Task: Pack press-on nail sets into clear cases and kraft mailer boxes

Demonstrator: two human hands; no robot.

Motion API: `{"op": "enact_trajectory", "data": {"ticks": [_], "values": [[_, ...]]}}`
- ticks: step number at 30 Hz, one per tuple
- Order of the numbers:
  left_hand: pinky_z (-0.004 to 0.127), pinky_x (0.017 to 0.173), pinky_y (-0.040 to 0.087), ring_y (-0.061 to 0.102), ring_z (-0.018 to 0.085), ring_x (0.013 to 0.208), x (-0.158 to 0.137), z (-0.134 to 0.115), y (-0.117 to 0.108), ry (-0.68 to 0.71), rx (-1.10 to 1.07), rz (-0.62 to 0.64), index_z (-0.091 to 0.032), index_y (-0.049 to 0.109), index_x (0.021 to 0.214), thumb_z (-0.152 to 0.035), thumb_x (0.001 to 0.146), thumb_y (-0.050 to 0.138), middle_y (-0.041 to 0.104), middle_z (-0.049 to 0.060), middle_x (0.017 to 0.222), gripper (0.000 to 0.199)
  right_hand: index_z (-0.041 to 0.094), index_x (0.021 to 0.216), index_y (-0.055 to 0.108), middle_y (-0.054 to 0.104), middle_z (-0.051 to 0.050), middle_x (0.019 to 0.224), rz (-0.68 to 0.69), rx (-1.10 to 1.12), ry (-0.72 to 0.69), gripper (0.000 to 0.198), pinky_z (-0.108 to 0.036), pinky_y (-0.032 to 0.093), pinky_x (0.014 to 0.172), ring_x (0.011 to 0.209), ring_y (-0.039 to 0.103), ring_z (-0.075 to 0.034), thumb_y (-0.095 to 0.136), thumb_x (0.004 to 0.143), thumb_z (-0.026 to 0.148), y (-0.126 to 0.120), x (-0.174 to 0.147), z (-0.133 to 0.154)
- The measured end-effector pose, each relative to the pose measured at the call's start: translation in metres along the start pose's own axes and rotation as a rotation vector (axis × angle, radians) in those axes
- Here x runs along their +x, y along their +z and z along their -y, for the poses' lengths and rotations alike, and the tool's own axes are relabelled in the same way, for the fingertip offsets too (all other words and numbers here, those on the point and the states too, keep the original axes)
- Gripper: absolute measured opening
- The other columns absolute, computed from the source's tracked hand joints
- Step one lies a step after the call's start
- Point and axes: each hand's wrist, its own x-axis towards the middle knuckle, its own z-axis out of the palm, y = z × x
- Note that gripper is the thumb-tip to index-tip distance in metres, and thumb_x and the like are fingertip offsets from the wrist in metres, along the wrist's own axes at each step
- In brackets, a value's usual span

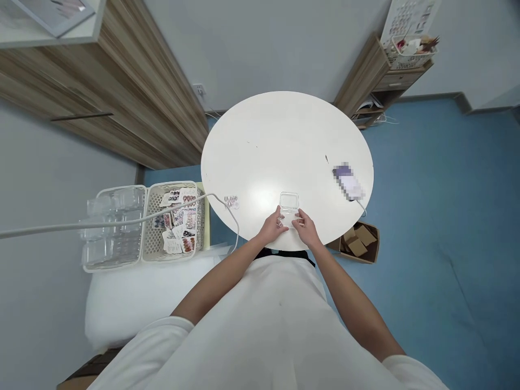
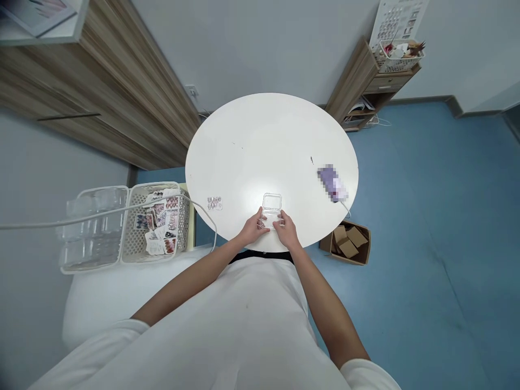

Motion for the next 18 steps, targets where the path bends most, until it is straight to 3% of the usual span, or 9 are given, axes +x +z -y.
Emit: {"op": "enact_trajectory", "data": {"ticks": [5,9,14,18], "values": [[0.038,0.085,0.040,0.052,0.018,0.088,0.000,0.003,0.009,-0.009,0.151,-0.061,-0.021,0.027,0.133,-0.019,0.068,0.067,0.052,0.009,0.113,0.077,0.024,0.128,0.043,0.047,-0.007,0.113,-0.057,-0.100,0.014,0.062,-0.037,0.046,0.082,0.095,0.051,-0.019,0.056,0.069,0.038,0.004,0.003,-0.012],[0.042,0.092,0.035,0.042,0.028,0.112,0.006,0.000,0.015,-0.008,0.291,-0.141,-0.018,0.036,0.126,-0.021,0.064,0.071,0.046,0.013,0.117,0.071,0.022,0.125,0.047,0.047,-0.007,0.105,-0.073,-0.154,0.049,0.060,-0.037,0.043,0.087,0.089,0.051,-0.019,0.056,0.070,0.042,0.003,0.014,-0.014],[0.041,0.087,0.036,0.042,0.030,0.109,0.010,-0.006,0.021,-0.117,0.409,-0.162,-0.017,0.037,0.125,-0.019,0.067,0.067,0.045,0.013,0.113,0.065,0.022,0.123,0.047,0.048,-0.007,0.100,-0.019,-0.195,0.045,0.058,-0.038,0.044,0.082,0.078,0.051,-0.018,0.055,0.071,0.044,-0.004,0.023,-0.017],[0.038,0.082,0.040,0.047,0.024,0.097,0.001,-0.007,0.025,-0.195,0.297,-0.198,-0.017,0.035,0.127,-0.019,0.064,0.069,0.044,0.012,0.110,0.071,0.022,0.128,0.042,0.048,-0.010,0.108,0.007,-0.189,0.048,0.061,-0.037,0.046,0.077,0.072,0.054,-0.017,0.055,0.071,0.040,-0.012,0.016,-0.022]]}}
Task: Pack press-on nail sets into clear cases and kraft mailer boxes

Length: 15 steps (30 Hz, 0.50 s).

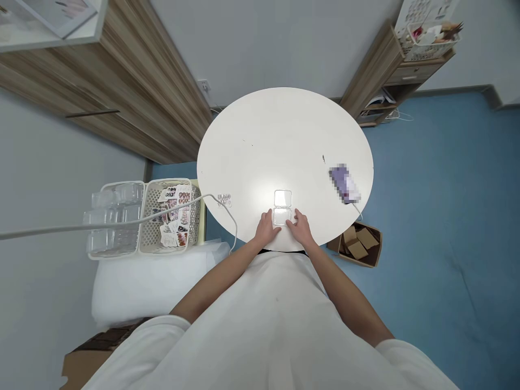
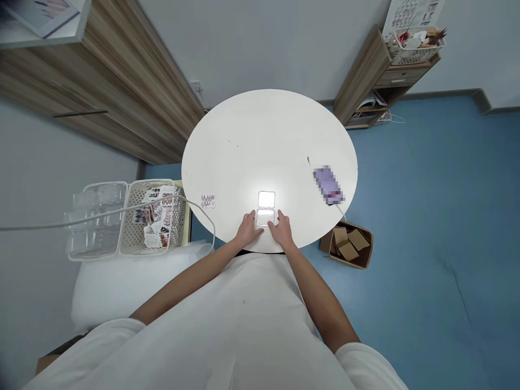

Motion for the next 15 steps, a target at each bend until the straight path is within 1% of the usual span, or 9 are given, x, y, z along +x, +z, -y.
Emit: {"op": "enact_trajectory", "data": {"ticks": [3,5,10,15], "values": [[0.035,0.079,0.043,0.049,0.016,0.081,-0.006,0.000,0.004,-0.076,-0.124,-0.014,-0.016,0.039,0.125,-0.017,0.067,0.066,0.045,0.010,0.106,0.064,0.021,0.126,0.044,0.049,-0.010,0.109,0.086,0.030,-0.019,0.056,-0.036,0.048,0.076,0.070,0.057,-0.016,0.054,0.072,0.035,-0.002,-0.004,-0.003],[0.034,0.078,0.045,0.048,0.014,0.078,-0.006,-0.003,0.007,-0.094,-0.159,-0.043,-0.017,0.041,0.123,-0.014,0.068,0.063,0.045,0.009,0.105,0.060,0.021,0.126,0.043,0.048,-0.009,0.111,0.123,0.056,-0.037,0.055,-0.036,0.048,0.076,0.071,0.058,-0.015,0.052,0.073,0.031,-0.003,-0.002,-0.002],[0.032,0.079,0.047,0.049,0.013,0.083,0.008,-0.017,0.014,-0.084,-0.134,-0.089,-0.018,0.042,0.123,-0.009,0.070,0.058,0.043,0.008,0.106,0.056,0.018,0.129,0.039,0.042,-0.011,0.115,0.145,0.049,-0.062,0.055,-0.034,0.050,0.078,0.074,0.058,-0.014,0.049,0.075,0.024,-0.007,0.017,0.004],[0.032,0.081,0.046,0.050,0.014,0.087,0.016,-0.023,0.016,-0.085,-0.123,-0.111,-0.020,0.041,0.126,-0.009,0.072,0.056,0.041,0.009,0.110,0.057,0.019,0.130,0.037,0.040,-0.010,0.112,0.164,0.050,-0.086,0.055,-0.034,0.050,0.080,0.076,0.057,-0.014,0.048,0.075,0.022,-0.010,0.028,0.005]]}}
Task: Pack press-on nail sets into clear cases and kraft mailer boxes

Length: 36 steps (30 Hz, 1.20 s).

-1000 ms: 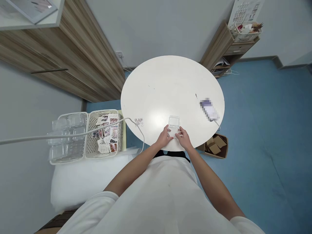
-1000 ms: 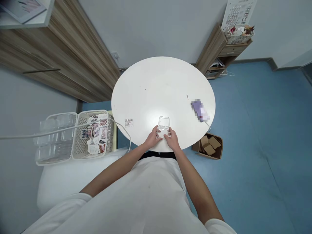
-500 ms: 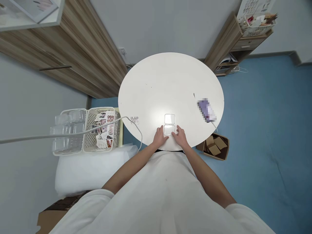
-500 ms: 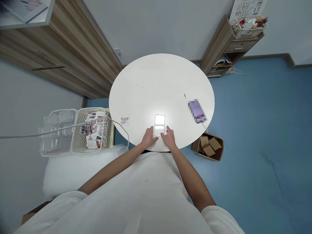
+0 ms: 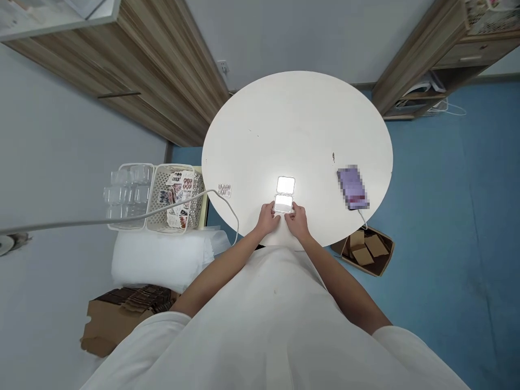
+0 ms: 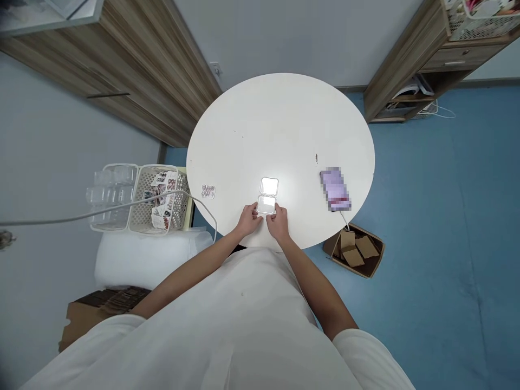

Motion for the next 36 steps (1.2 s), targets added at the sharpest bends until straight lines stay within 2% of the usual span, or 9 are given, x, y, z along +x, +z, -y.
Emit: {"op": "enact_trajectory", "data": {"ticks": [6,11,15,18,21,24,28,32,36], "values": [[0.031,0.078,0.047,0.050,0.014,0.090,-0.003,0.005,0.004,0.014,-0.021,-0.013,-0.020,0.039,0.126,-0.011,0.072,0.057,0.042,0.009,0.110,0.058,0.018,0.129,0.037,0.041,-0.010,0.111,-0.020,0.005,-0.024,0.056,-0.034,0.050,0.075,0.073,0.053,-0.013,0.049,0.074,0.023,-0.001,-0.004,-0.003],[0.031,0.073,0.048,0.051,0.015,0.090,-0.008,0.017,-0.010,0.019,-0.036,-0.029,-0.018,0.038,0.126,-0.018,0.074,0.058,0.047,0.011,0.111,0.056,0.020,0.125,0.039,0.045,-0.006,0.101,-0.244,-0.049,-0.091,0.049,-0.031,0.048,0.065,0.061,0.043,-0.010,0.047,0.077,0.026,-0.004,-0.016,0.005],[0.034,0.078,0.047,0.052,0.017,0.092,-0.011,0.038,-0.059,0.102,0.040,-0.176,-0.018,0.044,0.120,-0.019,0.076,0.055,0.051,0.009,0.108,0.046,0.021,0.121,0.041,0.046,-0.003,0.093,-0.249,-0.076,-0.233,0.042,-0.028,0.044,0.058,0.057,0.038,-0.009,0.045,0.080,0.025,0.012,-0.013,0.029],[0.038,0.086,0.044,0.052,0.020,0.096,-0.007,0.058,-0.110,0.114,0.135,-0.352,-0.018,0.048,0.116,-0.022,0.077,0.054,0.051,0.009,0.108,0.039,0.021,0.120,0.043,0.049,-0.003,0.092,-0.079,-0.162,-0.310,0.041,-0.029,0.045,0.061,0.058,0.040,-0.010,0.046,0.079,0.026,0.041,0.001,0.054],[0.039,0.090,0.041,0.050,0.023,0.102,0.005,0.078,-0.153,0.067,0.199,-0.411,-0.017,0.046,0.119,-0.024,0.077,0.054,0.049,0.011,0.112,0.043,0.021,0.122,0.043,0.051,-0.006,0.099,0.091,-0.287,-0.314,0.045,-0.033,0.047,0.068,0.065,0.046,-0.012,0.050,0.078,0.027,0.081,0.019,0.077],[0.037,0.089,0.042,0.050,0.024,0.104,0.022,0.091,-0.180,0.017,0.234,-0.337,-0.014,0.041,0.125,-0.027,0.075,0.057,0.045,0.013,0.117,0.054,0.022,0.126,0.040,0.047,-0.008,0.111,0.185,-0.396,-0.297,0.051,-0.036,0.047,0.076,0.081,0.052,-0.017,0.053,0.076,0.026,0.119,0.039,0.094],[0.034,0.082,0.043,0.051,0.024,0.100,0.044,0.094,-0.192,0.033,0.318,-0.171,-0.013,0.033,0.132,-0.031,0.076,0.058,0.049,0.013,0.112,0.064,0.023,0.131,0.034,0.043,-0.010,0.119,0.217,-0.506,-0.266,0.059,-0.037,0.046,0.080,0.098,0.050,-0.021,0.055,0.075,0.024,0.155,0.060,0.105],[0.034,0.079,0.042,0.052,0.025,0.098,0.056,0.089,-0.193,0.058,0.433,-0.030,-0.017,0.030,0.133,-0.031,0.076,0.059,0.053,0.011,0.106,0.066,0.022,0.132,0.030,0.044,-0.010,0.115,0.196,-0.609,-0.192,0.065,-0.037,0.047,0.078,0.099,0.050,-0.023,0.057,0.073,0.024,0.166,0.074,0.107],[0.035,0.082,0.039,0.051,0.025,0.102,0.056,0.088,-0.190,0.047,0.456,-0.034,-0.020,0.033,0.131,-0.028,0.077,0.059,0.051,0.010,0.110,0.061,0.024,0.129,0.033,0.045,-0.008,0.113,0.171,-0.646,-0.150,0.061,-0.035,0.047,0.076,0.098,0.050,-0.021,0.057,0.073,0.023,0.168,0.076,0.105]]}}
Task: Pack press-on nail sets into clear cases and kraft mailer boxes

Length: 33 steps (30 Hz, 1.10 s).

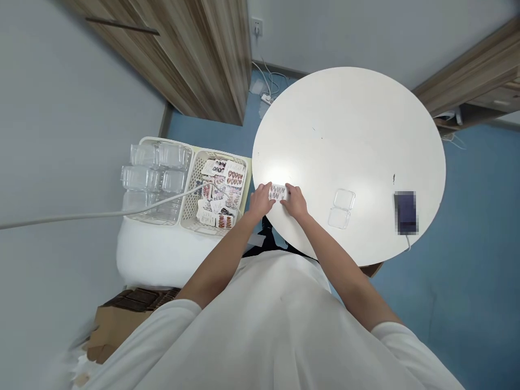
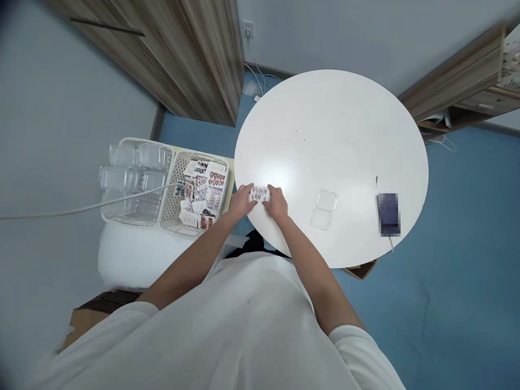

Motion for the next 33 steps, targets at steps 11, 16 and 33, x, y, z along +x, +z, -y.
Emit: {"op": "enact_trajectory", "data": {"ticks": [11,16,33], "values": [[0.042,0.085,0.040,0.052,0.027,0.102,-0.010,-0.001,0.015,0.068,-0.183,-0.141,-0.019,0.032,0.133,-0.016,0.073,0.058,0.054,0.012,0.111,0.066,0.020,0.122,0.039,0.045,-0.009,0.112,-0.114,0.197,-0.071,0.055,-0.038,0.046,0.083,0.101,0.048,-0.022,0.056,0.070,0.014,0.011,-0.008,-0.003],[0.034,0.079,0.045,0.056,0.020,0.087,-0.019,-0.012,0.016,0.119,-0.272,-0.162,-0.016,0.036,0.130,-0.019,0.070,0.063,0.058,0.008,0.100,0.066,0.017,0.120,0.043,0.042,-0.011,0.114,-0.063,0.384,-0.162,0.058,-0.039,0.044,0.089,0.099,0.049,-0.021,0.064,0.066,0.017,0.002,-0.018,-0.017],[0.029,0.073,0.045,0.052,0.013,0.075,-0.049,-0.131,0.054,0.374,-0.294,-0.013,-0.023,0.039,0.128,-0.037,0.069,0.067,0.055,0.001,0.086,0.067,0.025,0.134,0.032,0.053,-0.005,0.103,-0.069,0.547,-0.215,0.067,-0.034,0.049,0.073,0.067,0.052,-0.010,0.057,0.073,0.024,-0.096,-0.111,-0.142]]}}
